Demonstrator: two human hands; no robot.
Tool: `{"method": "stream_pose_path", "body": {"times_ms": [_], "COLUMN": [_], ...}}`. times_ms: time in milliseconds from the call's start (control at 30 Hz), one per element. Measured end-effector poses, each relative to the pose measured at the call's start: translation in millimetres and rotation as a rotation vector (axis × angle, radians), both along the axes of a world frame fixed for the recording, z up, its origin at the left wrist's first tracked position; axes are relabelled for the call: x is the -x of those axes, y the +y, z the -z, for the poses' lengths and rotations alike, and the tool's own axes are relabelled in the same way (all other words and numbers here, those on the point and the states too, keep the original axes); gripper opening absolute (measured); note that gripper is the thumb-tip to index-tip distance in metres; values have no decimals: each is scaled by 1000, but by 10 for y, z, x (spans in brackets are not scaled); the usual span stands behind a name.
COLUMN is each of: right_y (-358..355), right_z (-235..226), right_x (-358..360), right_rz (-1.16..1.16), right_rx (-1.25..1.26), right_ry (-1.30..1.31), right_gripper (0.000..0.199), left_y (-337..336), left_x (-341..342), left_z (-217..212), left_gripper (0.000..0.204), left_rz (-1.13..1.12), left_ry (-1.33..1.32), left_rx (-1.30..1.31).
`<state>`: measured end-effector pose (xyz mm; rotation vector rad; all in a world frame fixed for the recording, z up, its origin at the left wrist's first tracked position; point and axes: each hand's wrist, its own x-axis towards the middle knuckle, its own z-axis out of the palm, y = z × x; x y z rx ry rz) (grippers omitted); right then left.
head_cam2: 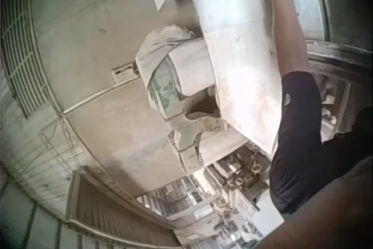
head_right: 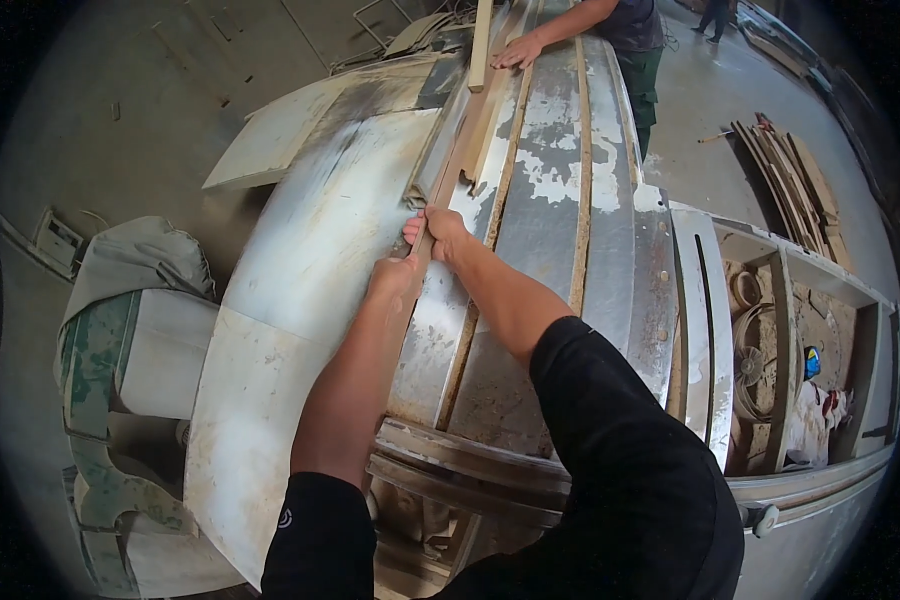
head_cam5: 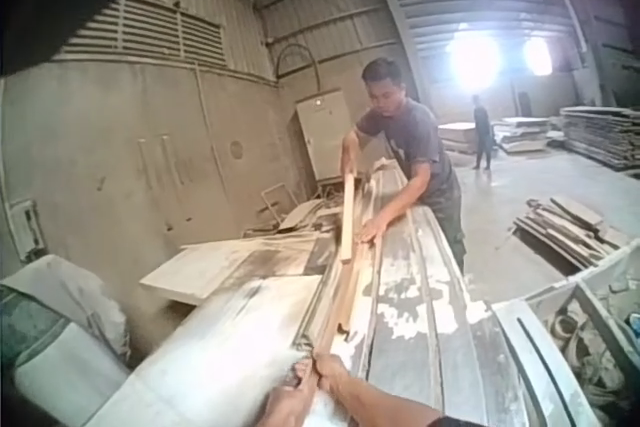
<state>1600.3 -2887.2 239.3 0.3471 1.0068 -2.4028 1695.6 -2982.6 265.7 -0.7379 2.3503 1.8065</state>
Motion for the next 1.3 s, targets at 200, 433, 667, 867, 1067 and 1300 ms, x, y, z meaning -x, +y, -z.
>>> {"method": "stream_pose_path", "body": {"times_ms": [200,433,667,867,1067,1300], "right_y": [-43,-134,-234,-267,-319,-338], "right_z": [40,-14,-27,21,-48,-97], "right_x": [-108,-414,-661,-797,-963,-958], "right_rz": [50,72,49,80,75,85], "right_rx": [21,-2,-30,-11,-43,-15], "right_ry": [-35,-50,-28,-54,-57,-59], "right_gripper": [25,24,24,27,23,23], "left_y": [-50,-173,-355,-332,-460,-614], "left_x": [-168,-371,-602,-811,-915,-755], "left_z": [-18,7,85,-62,57,217], "left_gripper": [31,33,32,33,33,29], "left_rz": [14,44,68,69,97,165], "left_ry": [-32,-144,-122,-147,-97,-149], "left_rx": [-31,5,-12,-41,-49,73]}}
